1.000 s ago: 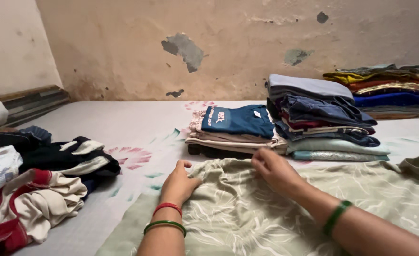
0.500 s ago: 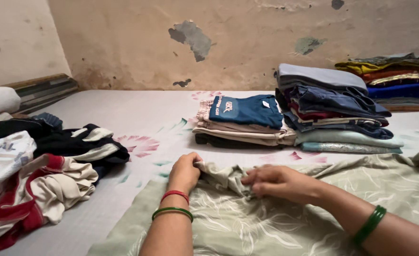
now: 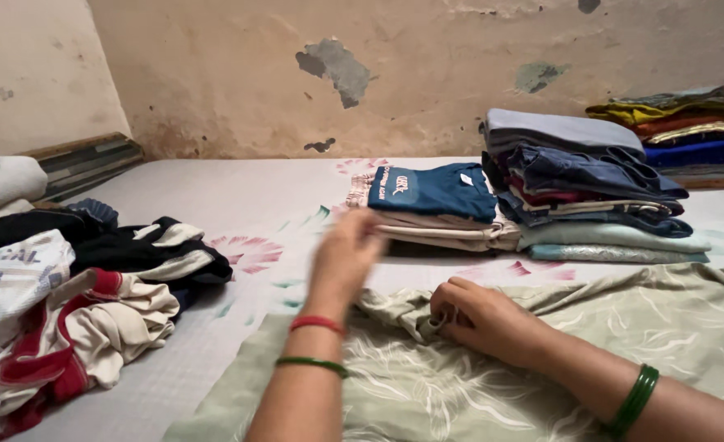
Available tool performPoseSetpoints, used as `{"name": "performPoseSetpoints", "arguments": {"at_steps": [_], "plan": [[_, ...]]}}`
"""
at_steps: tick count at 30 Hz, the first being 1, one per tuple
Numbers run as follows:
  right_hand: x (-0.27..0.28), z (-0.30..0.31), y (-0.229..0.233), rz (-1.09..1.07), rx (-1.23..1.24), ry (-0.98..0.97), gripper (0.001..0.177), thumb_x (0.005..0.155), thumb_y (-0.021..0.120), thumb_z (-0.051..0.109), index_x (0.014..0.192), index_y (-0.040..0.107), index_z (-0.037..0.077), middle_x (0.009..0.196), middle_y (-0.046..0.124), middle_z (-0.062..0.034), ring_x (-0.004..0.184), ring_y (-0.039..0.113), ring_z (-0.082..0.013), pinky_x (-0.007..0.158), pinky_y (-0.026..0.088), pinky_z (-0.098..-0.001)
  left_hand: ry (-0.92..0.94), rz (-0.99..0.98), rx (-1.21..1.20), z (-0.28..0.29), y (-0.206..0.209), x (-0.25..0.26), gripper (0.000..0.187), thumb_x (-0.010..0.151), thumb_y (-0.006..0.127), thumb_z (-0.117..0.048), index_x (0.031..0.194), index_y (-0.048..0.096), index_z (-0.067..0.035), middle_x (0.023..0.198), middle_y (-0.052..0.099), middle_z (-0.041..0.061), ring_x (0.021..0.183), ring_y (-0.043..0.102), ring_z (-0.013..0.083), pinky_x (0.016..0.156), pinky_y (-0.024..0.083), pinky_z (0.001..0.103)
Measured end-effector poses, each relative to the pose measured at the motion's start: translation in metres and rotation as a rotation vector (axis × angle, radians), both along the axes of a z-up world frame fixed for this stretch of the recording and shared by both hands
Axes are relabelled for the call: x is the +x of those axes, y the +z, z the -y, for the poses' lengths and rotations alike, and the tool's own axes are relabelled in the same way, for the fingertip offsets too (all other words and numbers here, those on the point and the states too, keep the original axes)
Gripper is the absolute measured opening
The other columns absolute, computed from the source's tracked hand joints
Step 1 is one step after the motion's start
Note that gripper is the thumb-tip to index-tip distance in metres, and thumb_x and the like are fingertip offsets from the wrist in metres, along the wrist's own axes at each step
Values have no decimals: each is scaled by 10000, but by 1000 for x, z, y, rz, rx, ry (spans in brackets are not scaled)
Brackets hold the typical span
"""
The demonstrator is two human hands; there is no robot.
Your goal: The person picks up a light-colored garment from a pile on a bed, spreads it out, and smooths it with their hands.
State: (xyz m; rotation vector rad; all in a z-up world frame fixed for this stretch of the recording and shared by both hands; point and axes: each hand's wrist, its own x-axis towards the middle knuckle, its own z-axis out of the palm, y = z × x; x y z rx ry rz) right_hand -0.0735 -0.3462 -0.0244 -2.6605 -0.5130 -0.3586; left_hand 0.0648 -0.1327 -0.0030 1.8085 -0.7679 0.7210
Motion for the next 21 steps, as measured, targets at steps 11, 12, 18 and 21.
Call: {"name": "performPoseSetpoints", "arguments": {"at_steps": [11, 12, 18, 21], "plan": [[19, 13, -2, -120, 137, -376, 327, 967, 676, 359, 911, 763, 49, 711, 713, -111, 671, 708, -299, 691, 569, -396, -118, -460, 802, 19, -14, -15, 357, 771, 842, -363, 954, 692, -95, 916, 761, 117, 865, 731, 268, 783, 571, 396], [15, 11, -1, -66, 24, -350, 266, 910, 719, 318, 913, 749, 55, 765, 722, -108, 722, 701, -287, 713, 560, -397, -118, -458, 804, 18, -17, -12, 357, 771, 842, -363, 954, 692, -95, 916, 761, 117, 865, 731, 268, 783, 571, 396], [8, 9, -7, 133, 81, -233, 424, 742, 723, 100, 1159, 646, 101, 897, 700, -112, 810, 687, -261, 716, 551, -398, -216, -209, 657, 8, -22, 4, 145, 823, 761, -202, 917, 742, -93, 871, 733, 88, 800, 682, 206, 732, 542, 351], [18, 13, -11, 128, 228, -220, 325, 836, 665, 76, 1158, 684, 119, 883, 715, -80, 789, 697, -213, 729, 566, -369, -271, -391, 387, -11, -22, 14, 115, 870, 723, -167, 904, 693, -61, 760, 691, 70, 679, 629, 175, 621, 518, 349]]}}
